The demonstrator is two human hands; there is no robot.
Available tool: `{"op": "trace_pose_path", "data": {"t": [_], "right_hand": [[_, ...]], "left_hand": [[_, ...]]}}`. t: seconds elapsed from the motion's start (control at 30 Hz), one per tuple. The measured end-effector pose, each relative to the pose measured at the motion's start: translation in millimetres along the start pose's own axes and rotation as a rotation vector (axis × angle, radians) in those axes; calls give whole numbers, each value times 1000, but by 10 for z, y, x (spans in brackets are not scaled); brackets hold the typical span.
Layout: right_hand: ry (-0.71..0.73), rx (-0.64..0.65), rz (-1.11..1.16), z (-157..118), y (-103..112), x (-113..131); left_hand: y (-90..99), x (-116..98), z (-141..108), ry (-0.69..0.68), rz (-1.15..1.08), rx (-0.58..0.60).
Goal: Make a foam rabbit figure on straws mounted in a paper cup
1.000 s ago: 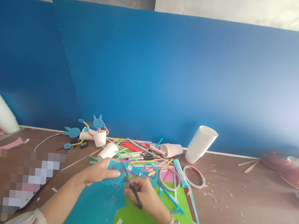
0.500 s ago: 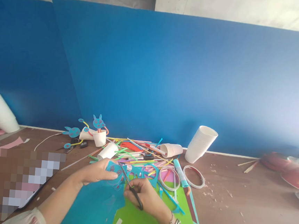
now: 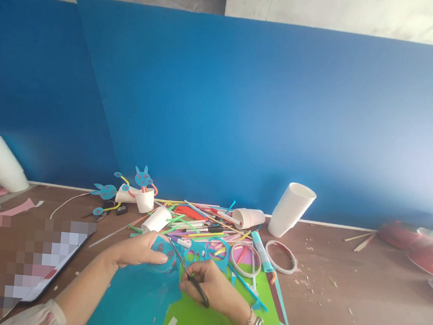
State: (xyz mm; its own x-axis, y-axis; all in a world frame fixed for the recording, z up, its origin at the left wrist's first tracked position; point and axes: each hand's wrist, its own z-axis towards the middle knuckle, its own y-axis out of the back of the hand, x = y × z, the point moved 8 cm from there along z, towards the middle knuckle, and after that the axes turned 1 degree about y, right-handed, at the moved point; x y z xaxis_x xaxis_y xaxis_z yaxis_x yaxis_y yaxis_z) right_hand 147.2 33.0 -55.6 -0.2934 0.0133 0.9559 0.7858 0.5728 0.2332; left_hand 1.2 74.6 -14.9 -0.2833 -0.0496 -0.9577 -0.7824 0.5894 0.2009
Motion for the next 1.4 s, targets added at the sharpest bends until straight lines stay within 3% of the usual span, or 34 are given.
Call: {"op": "trace_pose_path", "data": {"t": [0.33,0.77,0.87,0.97,1.03,1.13,1.3,1.4], "right_hand": [[5,18,11,-3,-12,-20],[-93,90,-27,-27,-21,-47],[-47,-67,81,20,87,18],[87,-271,246,52,160,131],[150,-292,311,75,95,166],[194,-327,341,86,34,156],[212,-747,431,-104,336,99],[241,-894,510,-202,426,112]], "left_hand": [[72,135,-1,76,65,-57],[4,67,-42,69,20,104],[-97,-7,-56,56,27,172],[-227,-28,-45,50,117,196],[-310,3,-25,62,221,194],[-338,37,30,80,255,97],[-408,26,170,81,-244,-71],[-505,-3,242,-24,-478,-188]]}}
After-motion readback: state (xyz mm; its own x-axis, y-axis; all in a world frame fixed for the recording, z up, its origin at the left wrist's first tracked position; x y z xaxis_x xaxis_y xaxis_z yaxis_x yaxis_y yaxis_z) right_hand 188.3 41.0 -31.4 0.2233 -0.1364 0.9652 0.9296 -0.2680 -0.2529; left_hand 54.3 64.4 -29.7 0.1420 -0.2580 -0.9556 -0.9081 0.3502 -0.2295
